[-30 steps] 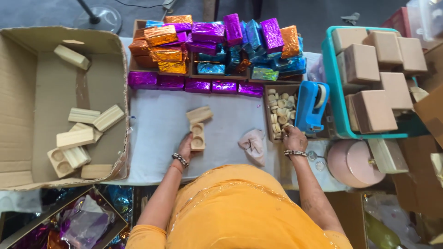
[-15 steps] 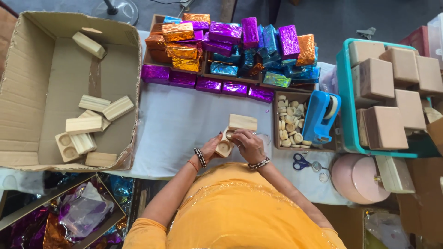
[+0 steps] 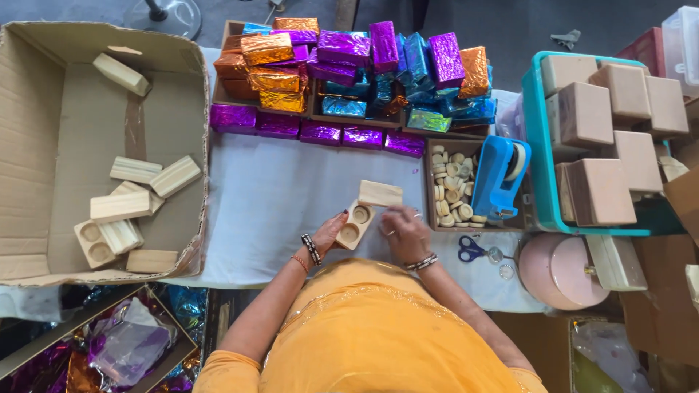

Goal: The person wraps a small rectangular object in shiny purple foil, folds the edges, and secures it with tape. They then pick up a wooden soap mold, wipe it with a cloth, and place it on the table. Finally, they pick up a sheet of foil and place it on the table.

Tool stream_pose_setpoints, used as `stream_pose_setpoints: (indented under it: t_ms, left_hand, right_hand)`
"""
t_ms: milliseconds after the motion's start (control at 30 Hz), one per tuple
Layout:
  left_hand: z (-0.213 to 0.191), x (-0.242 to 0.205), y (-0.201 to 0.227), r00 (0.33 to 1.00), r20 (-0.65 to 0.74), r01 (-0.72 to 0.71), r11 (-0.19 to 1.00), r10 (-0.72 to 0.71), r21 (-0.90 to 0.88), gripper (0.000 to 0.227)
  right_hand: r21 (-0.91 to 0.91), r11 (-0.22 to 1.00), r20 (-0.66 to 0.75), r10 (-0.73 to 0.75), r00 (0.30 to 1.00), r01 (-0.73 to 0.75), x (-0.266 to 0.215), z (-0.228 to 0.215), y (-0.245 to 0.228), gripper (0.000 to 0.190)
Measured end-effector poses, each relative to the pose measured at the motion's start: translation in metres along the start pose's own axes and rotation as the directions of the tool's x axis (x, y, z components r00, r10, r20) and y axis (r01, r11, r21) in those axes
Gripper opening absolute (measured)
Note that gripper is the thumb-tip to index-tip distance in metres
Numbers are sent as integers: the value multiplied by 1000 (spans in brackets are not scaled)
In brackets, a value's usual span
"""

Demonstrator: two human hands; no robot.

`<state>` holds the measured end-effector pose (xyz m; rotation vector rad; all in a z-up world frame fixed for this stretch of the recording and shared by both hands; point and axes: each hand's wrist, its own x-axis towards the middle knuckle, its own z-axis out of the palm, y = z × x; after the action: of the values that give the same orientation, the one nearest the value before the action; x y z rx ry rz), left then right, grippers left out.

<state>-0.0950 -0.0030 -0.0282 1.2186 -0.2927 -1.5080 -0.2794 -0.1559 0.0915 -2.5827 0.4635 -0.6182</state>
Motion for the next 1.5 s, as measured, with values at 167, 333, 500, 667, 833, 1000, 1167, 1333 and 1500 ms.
stream_pose_setpoints:
  t_ms: [167,333,500,667,833,1000,1167,1333,1500]
  left_hand:
    - [-12,0,-4,997,-80,17,996,-24,-82,55]
    - [-18,0,-7,994,-101,25,998,-30,-58,55]
    - [-12,0,0,995,-91,30,994,-40,-106,56]
    - [-10,3,3,997,-70,31,981,-45,-192,58]
    - [-8,8,5,992,-125,2,977,-29,-215,59]
    - [5,8,13,992,-124,-7,980,-18,-199,64]
    - [18,-10,35,997,-58,-50,988,41,-150,64]
    - [9,-6,26,996,-34,-93,973,88,-213,61]
    - [11,-4,24,993,-35,-118,967,113,-227,59]
  right_hand:
    - [-372,795,-116,474,873,-480,-21,-9,103,24]
    - [-442,694,-109,588,802,-569,-44,-19,173,39]
    - [-456,676,-80,617,783,-579,-47,-13,197,46]
    - [-419,661,-168,617,769,-622,-29,-27,156,28]
    - [-188,875,-164,419,893,-446,11,-12,75,34]
    - [33,993,-53,112,992,-111,35,5,-19,43]
    - [112,986,112,-138,984,126,48,2,-60,41]
    - [103,982,131,-171,977,158,38,8,-54,33]
    - [64,978,124,-206,971,200,32,7,-50,26]
